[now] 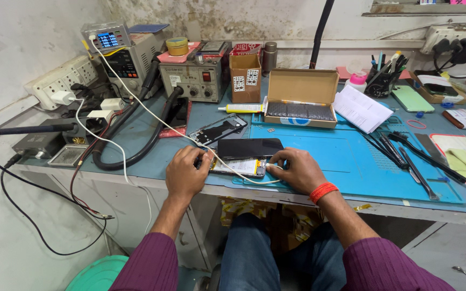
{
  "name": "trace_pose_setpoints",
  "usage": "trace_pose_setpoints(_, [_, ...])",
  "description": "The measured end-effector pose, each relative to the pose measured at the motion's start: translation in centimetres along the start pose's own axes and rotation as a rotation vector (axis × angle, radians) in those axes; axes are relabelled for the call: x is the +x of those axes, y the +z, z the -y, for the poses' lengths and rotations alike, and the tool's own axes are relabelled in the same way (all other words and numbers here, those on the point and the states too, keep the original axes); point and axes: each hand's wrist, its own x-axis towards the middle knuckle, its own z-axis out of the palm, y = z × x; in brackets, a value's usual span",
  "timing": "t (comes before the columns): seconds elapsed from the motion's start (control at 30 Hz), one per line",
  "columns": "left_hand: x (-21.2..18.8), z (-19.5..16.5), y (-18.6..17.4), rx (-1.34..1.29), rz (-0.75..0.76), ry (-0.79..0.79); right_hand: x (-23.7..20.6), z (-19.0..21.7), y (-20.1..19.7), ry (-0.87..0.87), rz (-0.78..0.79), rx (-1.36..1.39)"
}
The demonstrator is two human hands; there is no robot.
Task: The person works on a disassembled smartphone at a repair bench, holding its exposed battery and flex cables while connecting a white cable to the phone's charging port, then aligns the screen assembly over the phone body and presses it into place by hand.
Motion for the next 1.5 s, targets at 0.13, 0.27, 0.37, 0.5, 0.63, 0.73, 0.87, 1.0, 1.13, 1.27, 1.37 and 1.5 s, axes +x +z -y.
trace_pose_setpoints(0.13, [-0.07, -0.05, -0.17, -0.009, -0.006, -0.001, -0.04, 0.01, 0.02, -0.014, 0.002, 0.003])
trace_pose_setpoints(0.27, [-0.02, -0.13, -0.18, -0.006, -0.001, -0.002, -0.05, -0.01, -0.02, -0.021, 0.004, -0.004])
trace_pose_setpoints(0.37, [0.08, -0.16, -0.16, -0.009, 0.008, -0.009, -0.03, 0.02, -0.04, -0.015, 0.007, -0.010])
trace_pose_setpoints(0.5, [0.06, -0.21, -0.09, -0.012, 0.005, -0.011, 0.10, 0.07, -0.02, 0.029, 0.039, -0.039])
trace_pose_setpoints(0.63, [0.08, -0.17, 0.00, -0.010, 0.007, -0.014, 0.08, 0.00, 0.03, 0.029, 0.040, -0.052])
trace_pose_setpoints(0.73, [0.07, -0.11, 0.06, -0.005, 0.005, -0.008, 0.05, -0.05, 0.10, 0.022, 0.033, -0.050])
trace_pose_setpoints(0.87, [0.03, -0.08, 0.04, -0.009, -0.001, 0.002, -0.03, -0.02, 0.07, 0.025, 0.036, -0.044])
trace_pose_setpoints(1.0, [0.00, -0.19, -0.02, -0.016, 0.007, -0.008, -0.06, 0.10, -0.05, 0.026, 0.033, -0.041])
trace_pose_setpoints(1.13, [0.08, -0.27, -0.05, -0.017, 0.006, -0.014, -0.11, 0.17, -0.18, 0.016, 0.025, -0.035])
trace_pose_setpoints(1.27, [0.11, -0.29, -0.02, -0.016, 0.005, -0.014, -0.05, 0.21, -0.20, 0.023, 0.028, -0.041])
trace_pose_setpoints(1.37, [0.10, -0.26, 0.03, -0.013, 0.004, -0.011, -0.08, 0.16, -0.20, 0.024, 0.036, -0.029])
trace_pose_setpoints(1.5, [0.09, -0.10, 0.06, -0.007, 0.010, -0.007, -0.10, 0.11, -0.11, 0.015, 0.029, -0.034])
